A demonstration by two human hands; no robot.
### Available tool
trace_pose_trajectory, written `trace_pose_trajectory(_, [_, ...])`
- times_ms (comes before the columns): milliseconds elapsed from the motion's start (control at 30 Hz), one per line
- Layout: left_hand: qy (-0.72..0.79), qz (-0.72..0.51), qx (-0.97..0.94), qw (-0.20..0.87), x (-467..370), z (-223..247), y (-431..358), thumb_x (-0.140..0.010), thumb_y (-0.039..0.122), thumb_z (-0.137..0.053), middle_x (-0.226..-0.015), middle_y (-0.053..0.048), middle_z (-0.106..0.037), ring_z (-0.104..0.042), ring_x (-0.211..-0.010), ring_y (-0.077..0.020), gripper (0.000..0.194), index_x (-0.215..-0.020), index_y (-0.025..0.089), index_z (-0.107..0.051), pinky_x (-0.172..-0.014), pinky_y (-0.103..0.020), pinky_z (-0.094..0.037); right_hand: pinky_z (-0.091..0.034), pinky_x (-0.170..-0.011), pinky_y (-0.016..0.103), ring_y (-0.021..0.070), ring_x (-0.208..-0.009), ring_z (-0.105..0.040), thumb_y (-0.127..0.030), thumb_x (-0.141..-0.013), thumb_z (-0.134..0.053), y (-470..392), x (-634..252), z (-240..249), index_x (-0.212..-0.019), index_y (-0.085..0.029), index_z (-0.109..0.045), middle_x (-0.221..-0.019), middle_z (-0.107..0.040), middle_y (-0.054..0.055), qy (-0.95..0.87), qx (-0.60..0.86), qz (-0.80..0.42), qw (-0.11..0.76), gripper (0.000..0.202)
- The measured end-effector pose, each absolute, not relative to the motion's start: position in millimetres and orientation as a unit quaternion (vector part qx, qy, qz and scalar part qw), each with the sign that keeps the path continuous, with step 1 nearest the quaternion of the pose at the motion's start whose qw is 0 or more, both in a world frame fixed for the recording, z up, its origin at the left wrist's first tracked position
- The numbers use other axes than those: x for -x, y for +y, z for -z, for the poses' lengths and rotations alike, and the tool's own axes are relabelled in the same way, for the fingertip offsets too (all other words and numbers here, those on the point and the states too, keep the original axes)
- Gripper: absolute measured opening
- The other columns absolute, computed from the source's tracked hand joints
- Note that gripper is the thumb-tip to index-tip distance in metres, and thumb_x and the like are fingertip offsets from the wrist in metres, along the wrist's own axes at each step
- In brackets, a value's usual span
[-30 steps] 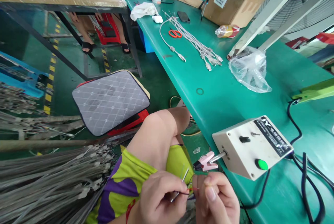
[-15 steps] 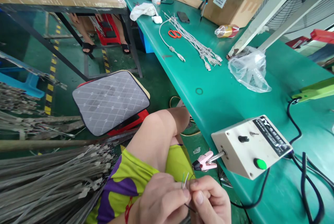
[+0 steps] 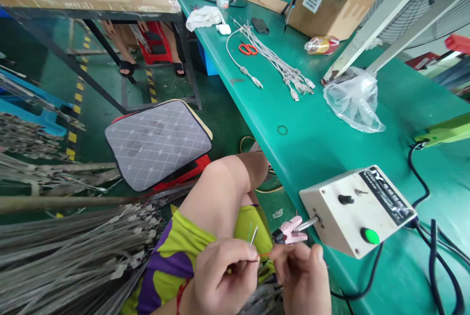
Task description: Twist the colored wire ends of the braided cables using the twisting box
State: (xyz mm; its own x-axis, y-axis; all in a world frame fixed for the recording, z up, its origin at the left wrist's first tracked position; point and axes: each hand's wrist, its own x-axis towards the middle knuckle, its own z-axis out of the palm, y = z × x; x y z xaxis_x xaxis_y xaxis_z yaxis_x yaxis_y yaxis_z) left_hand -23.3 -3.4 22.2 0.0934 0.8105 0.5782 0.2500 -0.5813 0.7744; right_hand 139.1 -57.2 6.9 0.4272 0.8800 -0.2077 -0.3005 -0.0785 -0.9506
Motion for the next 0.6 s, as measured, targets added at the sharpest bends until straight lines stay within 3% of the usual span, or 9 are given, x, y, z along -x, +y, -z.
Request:
trace_pose_trajectory(100, [0.394, -0.548, -0.692, 0.257, 22, -20, -3, -0.093, -0.001, -0.067, -0.077, 0.003, -0.08, -0.075, -0.05, -0.0108, 0.026, -0.106, 0.022, -0.068, -0.054, -0.014, -0.062, -0.056, -0.062, 0.027, 0.0173, -0.065, -0.061, -0.074, -0.099, -0.08, -40, -138, -20, -0.118, -0.027, -0.093, -0.079, -0.071, 0.005, -0.163, 0.497, -0.541, 0.659, 0.053])
trace_pose_trajectory(167, [0.392, -0.542, -0.697, 0.26, 21, -19, -3, -0.095, 0.001, -0.067, -0.078, 0.003, -0.08, -0.075, -0.051, -0.01, 0.024, -0.107, 0.022, -0.068, -0.055, -0.014, -0.061, -0.059, -0.067, 0.027, 0.016, -0.07, -0.059, -0.069, -0.095, -0.087, -33, -135, -25, -0.134, -0.029, -0.088, -0.086, -0.069, 0.004, -0.12, 0.432, -0.578, 0.681, 0.056])
trace_pose_trajectory(267, [0.399, -0.533, -0.701, 0.257, 18, -20, -1, -0.097, 0.001, -0.065, -0.075, 0.004, -0.078, -0.073, -0.049, -0.0091, 0.023, -0.106, 0.022, -0.066, -0.054, -0.013, -0.06, -0.057, -0.065, 0.024, 0.0135, -0.064, -0.045, -0.068, -0.097, -0.088, -32, -131, -19, -0.128, -0.026, -0.089, -0.07, -0.05, -0.003, -0.11, 0.382, -0.607, 0.688, 0.052])
trace_pose_trajectory(400, [0.402, -0.525, -0.703, 0.261, 15, -22, 3, -0.098, 0.001, -0.063, -0.072, 0.005, -0.075, -0.072, -0.049, -0.0091, 0.023, -0.105, 0.023, -0.064, -0.055, -0.013, -0.059, -0.055, -0.064, 0.019, 0.0119, -0.057, -0.027, -0.067, -0.101, -0.085, -32, -130, -10, -0.113, -0.033, -0.091, -0.057, -0.024, -0.011, -0.127, 0.384, -0.604, 0.686, 0.036])
trace_pose_trajectory(500, [0.393, -0.524, -0.704, 0.274, 14, -20, 6, -0.098, 0.001, -0.064, -0.073, 0.004, -0.076, -0.072, -0.05, -0.0094, 0.023, -0.107, 0.023, -0.064, -0.057, -0.013, -0.061, -0.049, -0.057, 0.016, 0.0118, -0.054, -0.019, -0.065, -0.105, -0.081, -28, -130, -12, -0.109, -0.033, -0.09, -0.054, -0.019, -0.011, -0.15, 0.374, -0.601, 0.69, 0.033])
trace_pose_trajectory(600, [0.388, -0.52, -0.705, 0.287, 13, -18, 5, -0.097, 0.001, -0.064, -0.075, 0.004, -0.076, -0.072, -0.05, -0.0091, 0.023, -0.106, 0.023, -0.064, -0.056, -0.013, -0.059, -0.052, -0.061, 0.018, 0.0115, -0.052, -0.021, -0.066, -0.107, -0.078, -27, -131, -14, -0.111, -0.034, -0.091, -0.052, -0.02, -0.011, -0.175, 0.367, -0.601, 0.688, 0.035])
